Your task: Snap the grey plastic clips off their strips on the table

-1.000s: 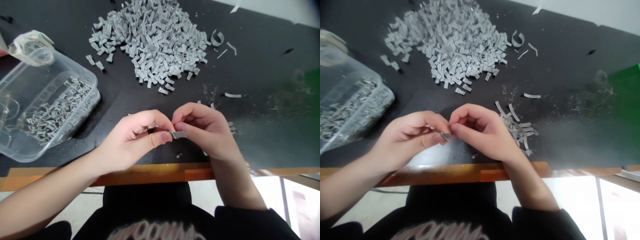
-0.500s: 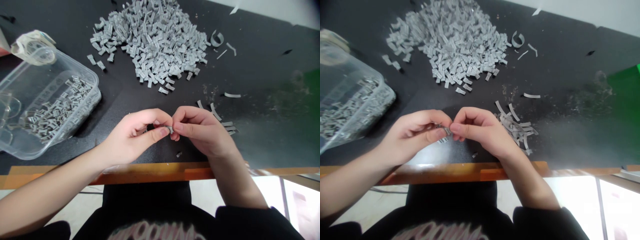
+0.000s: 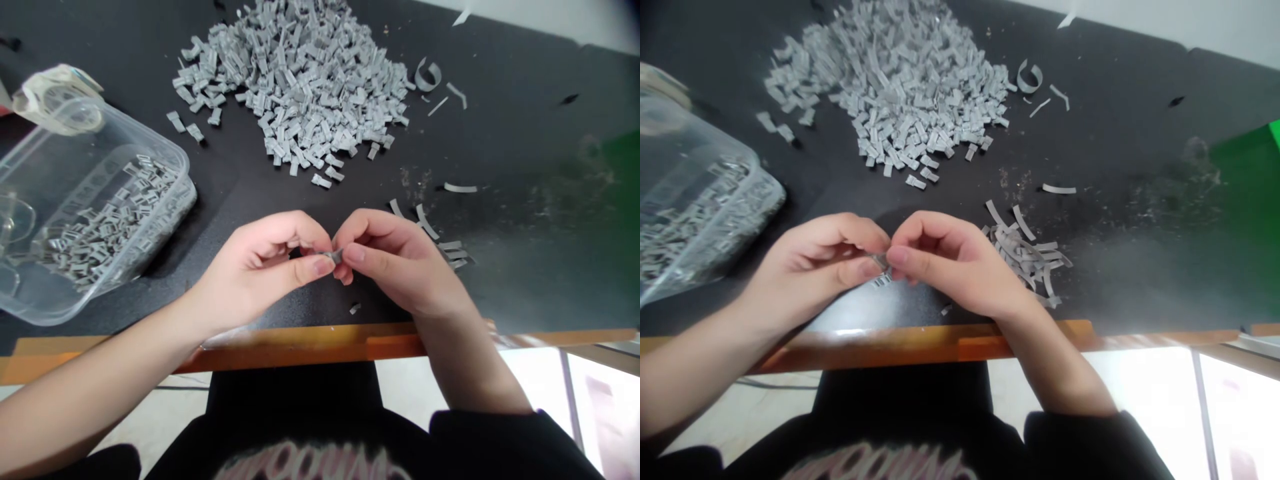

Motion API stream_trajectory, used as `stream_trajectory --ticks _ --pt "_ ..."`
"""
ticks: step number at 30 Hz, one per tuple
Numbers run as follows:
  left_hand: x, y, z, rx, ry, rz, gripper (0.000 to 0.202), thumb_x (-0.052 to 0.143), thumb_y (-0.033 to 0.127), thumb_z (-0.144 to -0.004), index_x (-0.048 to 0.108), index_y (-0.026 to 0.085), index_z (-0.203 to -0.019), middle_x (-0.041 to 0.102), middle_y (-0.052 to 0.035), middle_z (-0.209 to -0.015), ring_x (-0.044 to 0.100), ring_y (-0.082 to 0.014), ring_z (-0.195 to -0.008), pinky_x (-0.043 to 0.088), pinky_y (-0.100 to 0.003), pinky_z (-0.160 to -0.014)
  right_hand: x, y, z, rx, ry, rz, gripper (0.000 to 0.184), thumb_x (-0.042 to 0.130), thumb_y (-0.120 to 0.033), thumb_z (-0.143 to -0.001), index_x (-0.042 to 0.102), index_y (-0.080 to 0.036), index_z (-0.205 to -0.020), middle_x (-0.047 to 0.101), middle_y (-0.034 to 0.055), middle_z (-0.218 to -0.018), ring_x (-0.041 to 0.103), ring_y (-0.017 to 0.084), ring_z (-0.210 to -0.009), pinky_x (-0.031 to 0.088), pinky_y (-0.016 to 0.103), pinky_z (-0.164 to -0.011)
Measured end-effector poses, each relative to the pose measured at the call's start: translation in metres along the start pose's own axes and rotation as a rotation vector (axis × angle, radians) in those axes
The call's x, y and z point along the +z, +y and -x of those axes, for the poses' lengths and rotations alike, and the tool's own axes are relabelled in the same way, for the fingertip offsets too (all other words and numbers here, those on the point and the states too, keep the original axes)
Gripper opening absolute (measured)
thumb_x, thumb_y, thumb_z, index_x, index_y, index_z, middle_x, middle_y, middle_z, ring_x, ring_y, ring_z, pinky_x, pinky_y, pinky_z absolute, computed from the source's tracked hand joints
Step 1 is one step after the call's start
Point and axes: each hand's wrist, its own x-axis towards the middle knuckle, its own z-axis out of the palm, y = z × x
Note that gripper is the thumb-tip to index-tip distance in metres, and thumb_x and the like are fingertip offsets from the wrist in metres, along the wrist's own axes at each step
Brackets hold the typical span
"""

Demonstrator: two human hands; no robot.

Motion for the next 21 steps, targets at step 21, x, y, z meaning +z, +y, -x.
stream_trajectory --ticks 21 --pt "0.0015 0.0048 0.0026 0.231 -0.013 -0.473 0.01 0.064 0.014 -0.093 0.06 0.019 -0.085 0.063 0.0012 -0.08 0.061 -0.013 -0.074 0.049 -0.027 -0.069 0.0033 0.005 -0.0024 -0.108 0.082 0.034 0.01 0.081 -0.017 -0.084 0.073 -0.019 -0.079 0.07 0.0017 -0.091 0.067 0.016 -0.083 0.054 0.031 -0.077"
